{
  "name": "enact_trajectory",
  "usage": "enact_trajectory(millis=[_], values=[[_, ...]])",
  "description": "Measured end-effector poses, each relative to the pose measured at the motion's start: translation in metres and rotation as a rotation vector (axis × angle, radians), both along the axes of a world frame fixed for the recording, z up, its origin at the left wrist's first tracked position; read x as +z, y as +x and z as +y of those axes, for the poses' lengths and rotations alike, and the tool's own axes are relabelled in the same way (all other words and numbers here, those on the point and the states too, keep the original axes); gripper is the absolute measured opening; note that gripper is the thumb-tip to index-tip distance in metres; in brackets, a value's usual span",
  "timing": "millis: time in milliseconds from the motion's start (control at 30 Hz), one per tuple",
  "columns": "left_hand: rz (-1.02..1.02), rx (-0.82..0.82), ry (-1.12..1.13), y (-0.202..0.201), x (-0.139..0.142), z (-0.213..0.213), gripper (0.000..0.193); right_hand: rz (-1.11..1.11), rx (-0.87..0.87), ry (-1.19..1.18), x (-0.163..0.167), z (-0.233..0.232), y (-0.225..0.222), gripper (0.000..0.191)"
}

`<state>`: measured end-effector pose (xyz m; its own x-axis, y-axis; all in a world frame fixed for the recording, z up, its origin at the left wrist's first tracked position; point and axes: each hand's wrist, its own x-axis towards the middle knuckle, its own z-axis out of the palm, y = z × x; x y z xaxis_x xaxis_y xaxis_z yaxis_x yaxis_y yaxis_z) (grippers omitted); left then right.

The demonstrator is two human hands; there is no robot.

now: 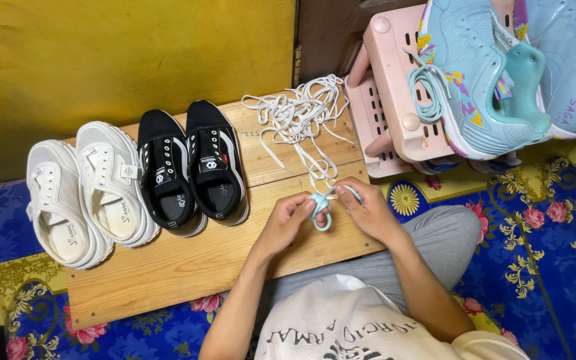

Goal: The person sits on the floor and coils loose shoelaces by hand, then places the coiled laces on top of pairs of sneakers and repositions the shoes on a wooden board.

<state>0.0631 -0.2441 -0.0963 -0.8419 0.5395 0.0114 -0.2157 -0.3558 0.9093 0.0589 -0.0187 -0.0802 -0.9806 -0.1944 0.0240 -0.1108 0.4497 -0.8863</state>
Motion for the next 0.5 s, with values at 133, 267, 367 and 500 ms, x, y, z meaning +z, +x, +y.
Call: enact_trajectory(millis=[133, 267, 367, 500], values=[[-0.022, 0.164, 0.085, -0.003, -0.009, 0.004, 0.023, -0.165, 0.069, 0.000, -0.013, -0.018, 0.018, 0.025], [-0.107, 0.356, 0.160, -0.003, -0.010, 0.011, 0.022, -0.126, 0.130, 0.088, -0.008, -0.035, 0.025, 0.025], [-0.081, 0.433, 0.031, -0.002, -0.003, 0.015, 0.023, 0.012, 0.201, 0.225, 0.005, -0.039, 0.027, 0.020], [0.219, 0.422, -0.401, 0.004, 0.012, 0.014, 0.018, 0.175, 0.178, 0.274, 0.018, -0.039, 0.025, 0.014]])
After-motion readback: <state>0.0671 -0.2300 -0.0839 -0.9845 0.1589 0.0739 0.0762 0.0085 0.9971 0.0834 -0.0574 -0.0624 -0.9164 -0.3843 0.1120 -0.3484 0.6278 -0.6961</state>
